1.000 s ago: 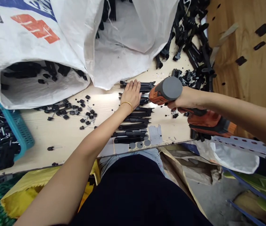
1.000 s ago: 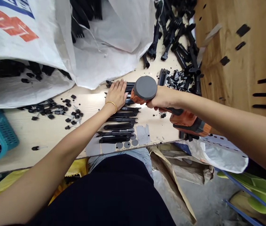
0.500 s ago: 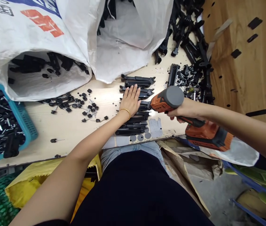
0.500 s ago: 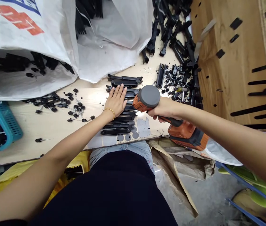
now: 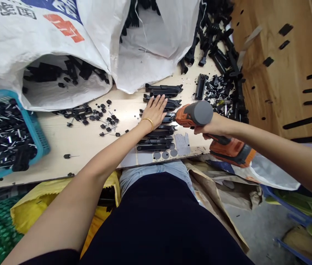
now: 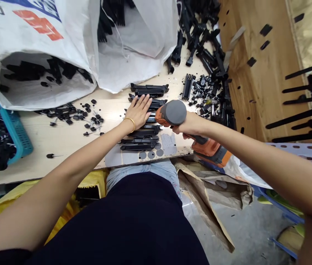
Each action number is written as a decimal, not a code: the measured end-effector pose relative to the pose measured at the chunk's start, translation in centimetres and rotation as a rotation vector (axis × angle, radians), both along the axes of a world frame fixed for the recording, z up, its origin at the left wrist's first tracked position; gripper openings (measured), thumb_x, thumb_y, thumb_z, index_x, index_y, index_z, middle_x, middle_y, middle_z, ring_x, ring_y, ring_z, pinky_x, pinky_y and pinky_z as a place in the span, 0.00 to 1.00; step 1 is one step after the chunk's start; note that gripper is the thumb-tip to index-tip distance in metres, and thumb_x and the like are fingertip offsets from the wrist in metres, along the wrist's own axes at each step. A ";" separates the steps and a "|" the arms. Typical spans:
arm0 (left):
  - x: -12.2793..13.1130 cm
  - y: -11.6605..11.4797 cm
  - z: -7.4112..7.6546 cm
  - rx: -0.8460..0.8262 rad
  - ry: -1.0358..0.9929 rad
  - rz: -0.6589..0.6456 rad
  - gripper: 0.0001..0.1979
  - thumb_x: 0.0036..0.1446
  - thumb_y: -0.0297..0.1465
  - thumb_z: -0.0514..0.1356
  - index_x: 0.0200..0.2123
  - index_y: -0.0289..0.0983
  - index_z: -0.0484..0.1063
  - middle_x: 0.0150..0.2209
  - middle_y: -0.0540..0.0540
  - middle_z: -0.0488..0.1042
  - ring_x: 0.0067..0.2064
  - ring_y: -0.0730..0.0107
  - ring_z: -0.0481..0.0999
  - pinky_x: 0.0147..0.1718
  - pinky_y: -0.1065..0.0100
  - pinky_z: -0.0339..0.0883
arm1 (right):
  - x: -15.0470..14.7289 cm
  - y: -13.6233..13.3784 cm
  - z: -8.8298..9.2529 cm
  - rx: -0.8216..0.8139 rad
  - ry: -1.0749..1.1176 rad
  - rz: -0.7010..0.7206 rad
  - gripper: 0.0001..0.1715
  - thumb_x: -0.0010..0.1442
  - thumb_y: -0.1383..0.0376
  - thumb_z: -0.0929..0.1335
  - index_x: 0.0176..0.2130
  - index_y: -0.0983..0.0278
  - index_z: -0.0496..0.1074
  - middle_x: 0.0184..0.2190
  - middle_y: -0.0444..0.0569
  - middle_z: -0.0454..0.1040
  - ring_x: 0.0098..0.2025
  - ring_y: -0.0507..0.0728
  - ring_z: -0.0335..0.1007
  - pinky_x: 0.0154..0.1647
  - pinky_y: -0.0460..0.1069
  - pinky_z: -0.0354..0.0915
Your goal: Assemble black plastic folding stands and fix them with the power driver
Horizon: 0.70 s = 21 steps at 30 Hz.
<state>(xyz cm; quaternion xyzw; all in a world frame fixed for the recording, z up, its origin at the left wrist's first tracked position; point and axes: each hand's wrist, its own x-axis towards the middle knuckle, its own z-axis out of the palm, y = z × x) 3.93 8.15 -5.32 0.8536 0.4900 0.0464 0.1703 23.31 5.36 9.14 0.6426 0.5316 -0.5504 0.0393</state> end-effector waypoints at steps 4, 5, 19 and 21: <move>-0.5 -3.2 0.3 -0.009 0.000 0.015 0.30 0.65 0.36 0.40 0.67 0.28 0.45 0.69 0.39 0.44 0.70 0.59 0.41 0.67 0.55 0.31 | 0.5 -2.4 0.3 -0.085 0.034 -0.065 0.24 0.41 0.70 0.74 0.41 0.64 0.73 0.20 0.42 0.68 0.15 0.48 0.59 0.13 0.45 0.61; -0.6 -3.9 0.1 -0.018 0.006 0.014 0.30 0.65 0.36 0.40 0.67 0.28 0.45 0.69 0.39 0.44 0.70 0.59 0.41 0.67 0.55 0.32 | 0.5 -2.7 0.2 -0.109 0.045 -0.056 0.24 0.41 0.70 0.74 0.42 0.63 0.73 0.20 0.43 0.68 0.15 0.48 0.59 0.13 0.45 0.61; -1.2 -3.3 -1.1 0.007 0.071 -0.074 0.29 0.65 0.33 0.41 0.67 0.30 0.45 0.69 0.41 0.44 0.70 0.58 0.41 0.67 0.57 0.34 | -1.1 -1.0 -1.4 -0.059 -0.031 0.176 0.27 0.41 0.71 0.71 0.44 0.63 0.72 0.17 0.40 0.65 0.14 0.47 0.58 0.12 0.43 0.57; -1.3 -3.4 -0.8 -0.005 0.065 -0.075 0.29 0.64 0.33 0.41 0.67 0.30 0.45 0.69 0.42 0.44 0.70 0.59 0.41 0.67 0.57 0.33 | -0.8 -2.1 -1.5 0.009 -0.080 0.179 0.29 0.40 0.70 0.72 0.45 0.63 0.72 0.18 0.41 0.67 0.15 0.49 0.60 0.14 0.43 0.58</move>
